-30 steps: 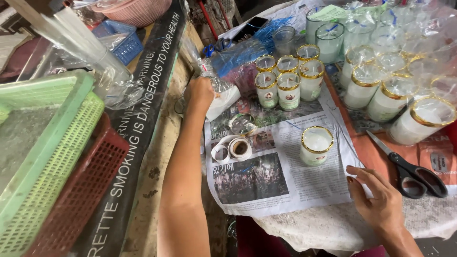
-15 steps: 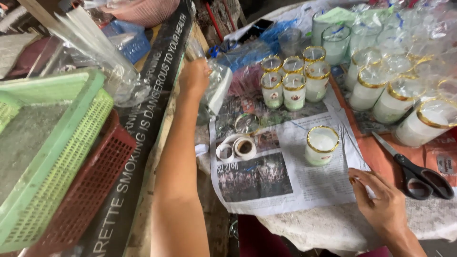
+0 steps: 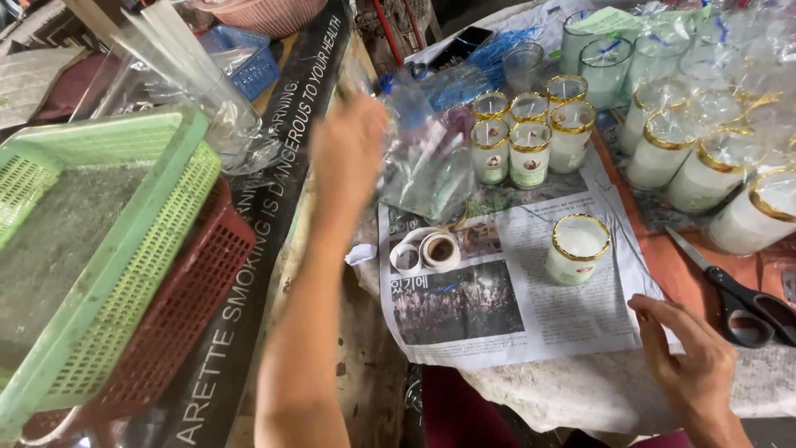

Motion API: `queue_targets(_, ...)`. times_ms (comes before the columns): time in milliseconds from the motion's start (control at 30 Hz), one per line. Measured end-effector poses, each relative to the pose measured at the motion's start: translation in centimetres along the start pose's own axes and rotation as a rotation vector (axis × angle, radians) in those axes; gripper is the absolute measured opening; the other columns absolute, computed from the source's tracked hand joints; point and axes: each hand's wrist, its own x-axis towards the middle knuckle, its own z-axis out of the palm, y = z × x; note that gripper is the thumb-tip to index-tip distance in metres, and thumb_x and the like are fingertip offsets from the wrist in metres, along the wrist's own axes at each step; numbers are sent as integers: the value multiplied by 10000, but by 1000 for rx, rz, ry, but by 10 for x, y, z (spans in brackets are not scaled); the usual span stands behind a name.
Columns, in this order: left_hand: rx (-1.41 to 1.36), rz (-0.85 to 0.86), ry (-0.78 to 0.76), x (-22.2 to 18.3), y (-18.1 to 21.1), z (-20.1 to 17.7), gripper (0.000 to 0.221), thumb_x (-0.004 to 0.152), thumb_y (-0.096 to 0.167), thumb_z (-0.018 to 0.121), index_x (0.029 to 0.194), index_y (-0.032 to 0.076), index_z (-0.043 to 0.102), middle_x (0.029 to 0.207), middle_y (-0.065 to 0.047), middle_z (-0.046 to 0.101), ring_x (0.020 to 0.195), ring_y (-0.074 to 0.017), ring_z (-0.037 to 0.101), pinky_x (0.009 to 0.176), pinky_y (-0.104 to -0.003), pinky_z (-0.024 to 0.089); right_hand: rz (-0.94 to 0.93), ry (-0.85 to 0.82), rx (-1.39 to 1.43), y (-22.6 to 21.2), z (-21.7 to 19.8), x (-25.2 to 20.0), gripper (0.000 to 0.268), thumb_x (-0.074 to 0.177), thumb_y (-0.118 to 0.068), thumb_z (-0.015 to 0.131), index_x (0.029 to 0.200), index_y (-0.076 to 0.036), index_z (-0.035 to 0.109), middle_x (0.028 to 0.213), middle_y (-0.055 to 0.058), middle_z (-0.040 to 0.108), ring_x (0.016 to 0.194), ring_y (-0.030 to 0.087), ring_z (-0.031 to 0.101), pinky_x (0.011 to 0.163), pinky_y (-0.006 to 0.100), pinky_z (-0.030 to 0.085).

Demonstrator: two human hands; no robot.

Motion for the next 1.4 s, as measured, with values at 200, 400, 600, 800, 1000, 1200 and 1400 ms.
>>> queue_targets(200,-554,-559,-304,-160,102,55,339,1101,194,444,875,28,636,741,-48,637,559,-105,558,420,-187,441,39,-135,403,-79,9,7,190,910,-12,643,1053,-56,760,966,55,801,834,123,780,798,224,610)
queue_targets(400,-1273,-751,-291,-236,190,99,273,767,-58,820,794,131,625,897,-27,734,789,-91,661,675,-219,508,494,-370,451,-75,18,1,662,731,-388,779,1316,-107,648,1108,28,803,945,137,770,642,273,621)
queue_targets(600,-1792,-832,-372,-261,181,122,276,904,118,796,681,139,636,651,42,582,647,-59,492,642,-240,413,168,-264,547,-61,13,-4,139,826,-25,750,863,-157,727,885,6,733,831,124,731,651,221,599)
queue_targets(800,-602,-205,-153,-259,163,101,443,877,-45,770,703,124,399,624,19,435,492,-87,386,429,-201,343,268,-85,325,-42,-13,7,90,893,38,708,931,-33,669,914,86,770,859,153,788,797,232,659)
queue_targets(1000,-881,-300,-195,-232,183,83,266,922,-145,625,746,33,532,710,-72,623,535,-126,488,434,-187,402,207,-398,371,-67,4,2,803,787,-554,705,1410,-95,495,1423,174,598,1229,287,658,925,481,649)
queue_targets(1200,-715,-199,-180,-247,173,85,530,920,-36,767,662,124,333,607,6,417,495,-78,352,436,-206,309,228,-59,244,-24,20,-6,162,848,27,742,997,-37,729,839,74,724,704,125,685,462,223,618)
queue_targets(1400,-155,23,-62,-212,184,68,489,838,214,869,1259,90,653,1321,-142,486,1059,-262,535,858,-371,543,-275,-32,83,-66,17,21,48,911,29,656,914,-18,664,848,125,645,695,207,643,559,268,530)
